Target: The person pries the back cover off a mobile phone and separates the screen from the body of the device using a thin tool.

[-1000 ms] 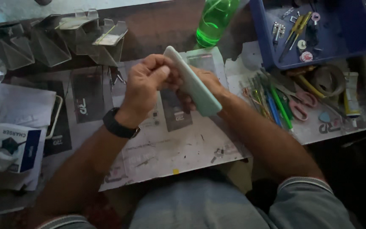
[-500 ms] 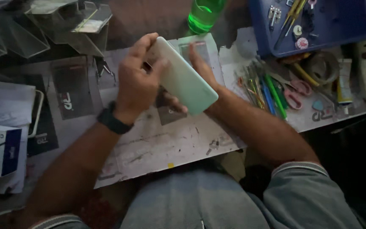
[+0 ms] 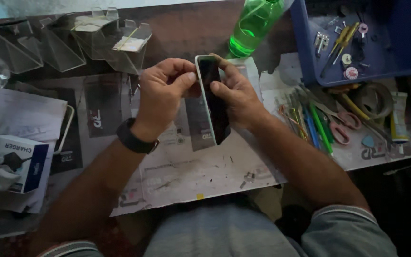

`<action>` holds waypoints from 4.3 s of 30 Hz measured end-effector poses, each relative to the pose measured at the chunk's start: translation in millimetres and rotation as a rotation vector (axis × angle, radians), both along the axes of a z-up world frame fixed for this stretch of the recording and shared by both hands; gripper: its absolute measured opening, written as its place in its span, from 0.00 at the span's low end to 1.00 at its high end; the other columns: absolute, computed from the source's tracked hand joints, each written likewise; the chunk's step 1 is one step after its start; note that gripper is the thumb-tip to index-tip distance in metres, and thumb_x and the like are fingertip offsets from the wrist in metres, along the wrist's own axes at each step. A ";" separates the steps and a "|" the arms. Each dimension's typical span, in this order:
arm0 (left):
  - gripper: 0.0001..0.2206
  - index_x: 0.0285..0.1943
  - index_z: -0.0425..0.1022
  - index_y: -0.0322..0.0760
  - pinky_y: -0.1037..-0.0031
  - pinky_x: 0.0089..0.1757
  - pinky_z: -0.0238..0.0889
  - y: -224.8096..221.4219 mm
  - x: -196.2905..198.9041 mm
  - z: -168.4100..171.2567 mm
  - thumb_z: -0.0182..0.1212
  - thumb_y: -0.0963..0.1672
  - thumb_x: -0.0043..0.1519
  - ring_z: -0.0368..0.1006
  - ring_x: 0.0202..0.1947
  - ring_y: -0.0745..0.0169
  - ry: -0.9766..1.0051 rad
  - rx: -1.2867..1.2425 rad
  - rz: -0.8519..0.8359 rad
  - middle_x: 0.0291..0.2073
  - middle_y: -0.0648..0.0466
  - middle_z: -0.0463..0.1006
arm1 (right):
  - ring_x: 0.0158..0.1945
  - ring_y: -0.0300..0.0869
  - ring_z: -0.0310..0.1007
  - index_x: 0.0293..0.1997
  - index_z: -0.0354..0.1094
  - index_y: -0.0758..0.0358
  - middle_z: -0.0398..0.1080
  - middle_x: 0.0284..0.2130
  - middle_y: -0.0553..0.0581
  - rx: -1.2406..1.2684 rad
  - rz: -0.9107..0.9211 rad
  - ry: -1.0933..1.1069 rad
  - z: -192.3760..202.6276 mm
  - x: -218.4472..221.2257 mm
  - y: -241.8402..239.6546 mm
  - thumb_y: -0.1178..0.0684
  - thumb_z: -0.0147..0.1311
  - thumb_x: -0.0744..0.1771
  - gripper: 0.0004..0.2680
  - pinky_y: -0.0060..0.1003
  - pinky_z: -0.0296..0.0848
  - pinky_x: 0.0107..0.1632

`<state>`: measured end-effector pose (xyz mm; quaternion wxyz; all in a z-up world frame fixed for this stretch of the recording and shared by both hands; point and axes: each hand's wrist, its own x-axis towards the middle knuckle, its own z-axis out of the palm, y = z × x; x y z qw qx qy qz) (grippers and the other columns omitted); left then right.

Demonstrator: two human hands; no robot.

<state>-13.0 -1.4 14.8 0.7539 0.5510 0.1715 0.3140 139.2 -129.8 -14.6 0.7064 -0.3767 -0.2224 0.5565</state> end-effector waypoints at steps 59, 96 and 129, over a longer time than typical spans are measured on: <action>0.06 0.38 0.77 0.32 0.80 0.28 0.71 9.9 -12.5 -12.7 0.59 0.40 0.68 0.74 0.25 0.73 0.280 0.123 -0.008 0.26 0.56 0.78 | 0.52 0.42 0.75 0.61 0.62 0.63 0.71 0.49 0.58 -0.095 0.007 -0.052 -7.7 5.6 -0.3 0.58 0.50 0.71 0.11 0.43 0.79 0.56; 0.02 0.39 0.71 0.33 0.76 0.31 0.80 22.8 -10.7 -20.6 0.56 0.38 0.65 0.83 0.30 0.63 0.254 0.021 -0.068 0.31 0.50 0.80 | 0.45 0.41 0.77 0.56 0.65 0.66 0.74 0.44 0.58 -0.166 -0.035 -0.109 -9.6 14.0 1.8 0.56 0.46 0.72 0.08 0.39 0.80 0.51; 0.06 0.37 0.79 0.28 0.77 0.24 0.69 59.2 -131.4 -2.1 0.61 0.40 0.62 0.74 0.21 0.70 0.837 0.238 -0.071 0.25 0.51 0.80 | 0.45 0.41 0.76 0.54 0.69 0.67 0.75 0.44 0.56 -0.158 -0.039 -0.191 -15.2 16.5 -0.7 0.59 0.47 0.73 0.06 0.39 0.78 0.53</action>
